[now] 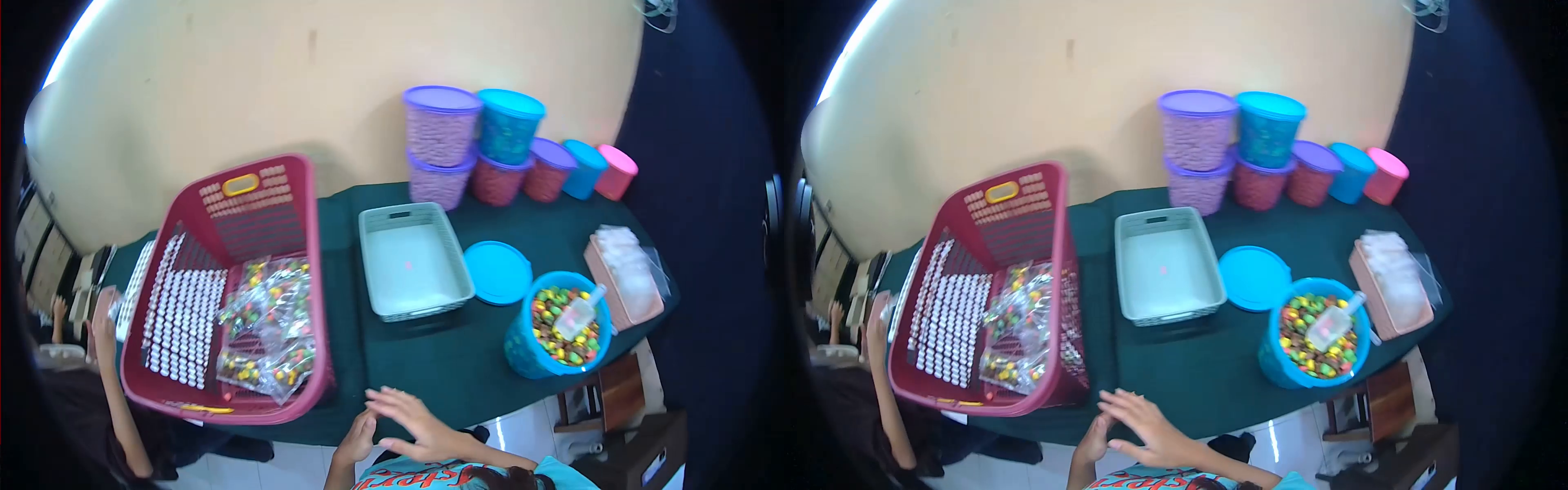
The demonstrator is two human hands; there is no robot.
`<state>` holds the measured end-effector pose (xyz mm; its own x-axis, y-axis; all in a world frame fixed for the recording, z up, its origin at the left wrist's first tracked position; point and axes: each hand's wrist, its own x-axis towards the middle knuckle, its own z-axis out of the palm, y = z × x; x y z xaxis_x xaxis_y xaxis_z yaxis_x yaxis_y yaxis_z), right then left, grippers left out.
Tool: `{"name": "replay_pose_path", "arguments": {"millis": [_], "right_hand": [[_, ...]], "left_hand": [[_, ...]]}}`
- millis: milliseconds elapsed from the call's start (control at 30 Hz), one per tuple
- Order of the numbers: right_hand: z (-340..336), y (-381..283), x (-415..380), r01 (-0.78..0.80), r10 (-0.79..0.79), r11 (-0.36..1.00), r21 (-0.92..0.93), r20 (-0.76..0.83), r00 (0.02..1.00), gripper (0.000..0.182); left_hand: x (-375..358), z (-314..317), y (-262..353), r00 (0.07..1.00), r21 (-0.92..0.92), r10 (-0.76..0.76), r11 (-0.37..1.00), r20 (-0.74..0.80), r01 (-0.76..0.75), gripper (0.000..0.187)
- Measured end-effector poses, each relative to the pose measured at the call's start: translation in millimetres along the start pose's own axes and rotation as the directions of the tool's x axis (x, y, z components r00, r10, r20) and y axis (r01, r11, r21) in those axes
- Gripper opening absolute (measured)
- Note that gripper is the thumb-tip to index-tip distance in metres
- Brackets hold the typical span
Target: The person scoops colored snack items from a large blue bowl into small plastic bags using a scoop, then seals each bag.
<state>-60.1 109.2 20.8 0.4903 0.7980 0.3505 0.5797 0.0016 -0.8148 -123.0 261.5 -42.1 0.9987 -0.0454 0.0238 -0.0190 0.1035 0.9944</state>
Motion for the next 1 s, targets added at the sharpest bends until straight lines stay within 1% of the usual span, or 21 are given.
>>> {"name": "replay_pose_path", "arguments": {"millis": [67, 100, 133, 200, 233, 333, 367, 400, 467, 500, 533, 600, 633, 700, 767, 800, 833, 867, 933, 967, 1000], "right_hand": [[-3.2, -9.3, -13.7, 0.020, -0.019, 0.998, -0.053, 0.021, 1.000, 0.056], [-5.4, -9.2, -22.9, 0.020, -0.021, 0.998, -0.055, -0.033, 0.999, 0.056], [-13.1, -9.0, -33.1, 0.008, -0.012, 0.998, -0.066, -0.055, 0.998, 0.056], [-30.6, -8.7, -55.4, -0.009, 0.006, 0.998, -0.061, -0.053, 0.999, 0.055], [-38.1, -7.8, -68.9, -0.012, 0.007, 0.997, -0.076, -0.064, 0.998, 0.054], [-61.4, -14.8, -115.5, -0.081, 0.070, 0.994, -0.077, -0.136, 0.988, 0.052], [-68.8, -16.7, -132.5, -0.121, 0.112, 0.991, -0.053, -0.161, 0.981, 0.050], [-76.2, -17.7, -149.7, -0.132, 0.121, 0.990, -0.049, -0.185, 0.975, 0.050], [-88.2, -19.4, -185.4, -0.228, 0.226, 0.974, 0.010, -0.202, 0.953, 0.048], [-91.5, -19.5, -201.9, -0.241, 0.235, 0.971, 0.007, -0.237, 0.942, 0.048], [-98.9, -25.0, -215.4, -0.255, 0.252, 0.967, 0.025, -0.264, 0.931, 0.047], [-110.3, -31.2, -242.0, -0.275, 0.275, 0.960, 0.042, -0.298, 0.914, 0.046], [-116.0, -33.4, -254.1, -0.289, 0.291, 0.956, 0.053, -0.315, 0.903, 0.046], [-125.1, -37.8, -278.4, -0.322, 0.275, 0.944, -0.072, -0.365, 0.889, 0.045], [-135.1, -42.6, -300.9, -0.365, 0.299, 0.926, -0.094, -0.406, 0.864, 0.045], [-139.7, -44.4, -310.9, -0.389, 0.304, 0.913, -0.125, -0.429, 0.851, 0.044], [-143.8, -46.3, -319.6, -0.417, 0.324, 0.902, -0.113, -0.460, 0.826, 0.044], [-147.5, -46.7, -328.2, -0.426, 0.332, 0.898, -0.109, -0.468, 0.819, 0.044], [-154.5, -44.3, -342.7, -0.457, 0.361, 0.888, -0.055, -0.533, 0.765, 0.043], [-158.1, -42.3, -347.4, -0.461, 0.364, 0.886, -0.052, -0.537, 0.760, 0.043], [-161.4, -39.8, -351.1, -0.481, 0.379, 0.876, -0.033, -0.570, 0.729, 0.043]], "left_hand": [[10.6, 22.2, 18.3, 0.994, 0.025, 0.077, 0.997, 0.073, -0.079, 0.077], [14.1, 30.1, 27.1, 0.993, 0.017, 0.083, 0.996, 0.081, -0.085, 0.072], [16.2, 35.9, 25.9, 0.991, 0.015, 0.083, 0.996, 0.108, -0.085, 0.072], [19.4, 51.8, 21.7, 0.984, 0.073, 0.066, 0.994, 0.165, -0.079, 0.058], [20.0, 65.6, 21.0, 0.983, 0.080, 0.099, 0.991, 0.152, -0.112, 0.045], [21.7, 110.7, 14.9, 0.965, 0.093, 0.047, 0.993, 0.259, -0.073, 0.041], [21.1, 127.5, 12.8, 0.963, 0.098, 0.007, 0.995, 0.270, -0.035, 0.036], [22.9, 143.6, 15.5, 0.956, 0.105, -0.004, 0.994, 0.293, -0.028, 0.036], [25.6, 176.2, 22.0, 0.907, 0.296, -0.007, 0.946, 0.422, -0.130, 0.027], [28.5, 188.2, 13.5, 0.890, 0.372, 0.064, 0.893, 0.452, -0.254, 0.021], [29.2, 201.8, 10.9, 0.892, 0.414, 0.079, 0.865, 0.446, -0.283, 0.018], [32.0, 228.1, 5.6, 0.869, 0.381, 0.097, 0.871, 0.484, -0.309, 0.017], [33.4, 241.5, 4.1, 0.860, 0.380, 0.077, 0.874, 0.504, -0.302, 0.017], [36.4, 269.6, -6.0, 0.843, 0.340, 0.082, 0.891, 0.532, -0.301, 0.017], [42.4, 295.1, -12.2, 0.821, 0.318, 0.072, 0.900, 0.566, -0.299, 0.017], [46.8, 306.6, -12.9, 0.776, 0.332, 0.056, 0.883, 0.628, -0.332, 0.016], [51.2, 317.5, -13.2, 0.728, 0.342, 0.039, 0.865, 0.684, -0.367, 0.015], [54.9, 328.8, -12.3, 0.720, 0.337, 0.034, 0.868, 0.693, -0.365, 0.015], [62.5, 350.7, -11.0, 0.664, 0.272, 0.029, 0.898, 0.747, -0.346, 0.015], [68.6, 359.3, -15.0, 0.636, 0.226, 0.085, 0.892, 0.767, -0.392, 0.015], [75.5, 365.8, -16.5, 0.632, 0.225, 0.082, 0.893, 0.771, -0.390, 0.015]]}}
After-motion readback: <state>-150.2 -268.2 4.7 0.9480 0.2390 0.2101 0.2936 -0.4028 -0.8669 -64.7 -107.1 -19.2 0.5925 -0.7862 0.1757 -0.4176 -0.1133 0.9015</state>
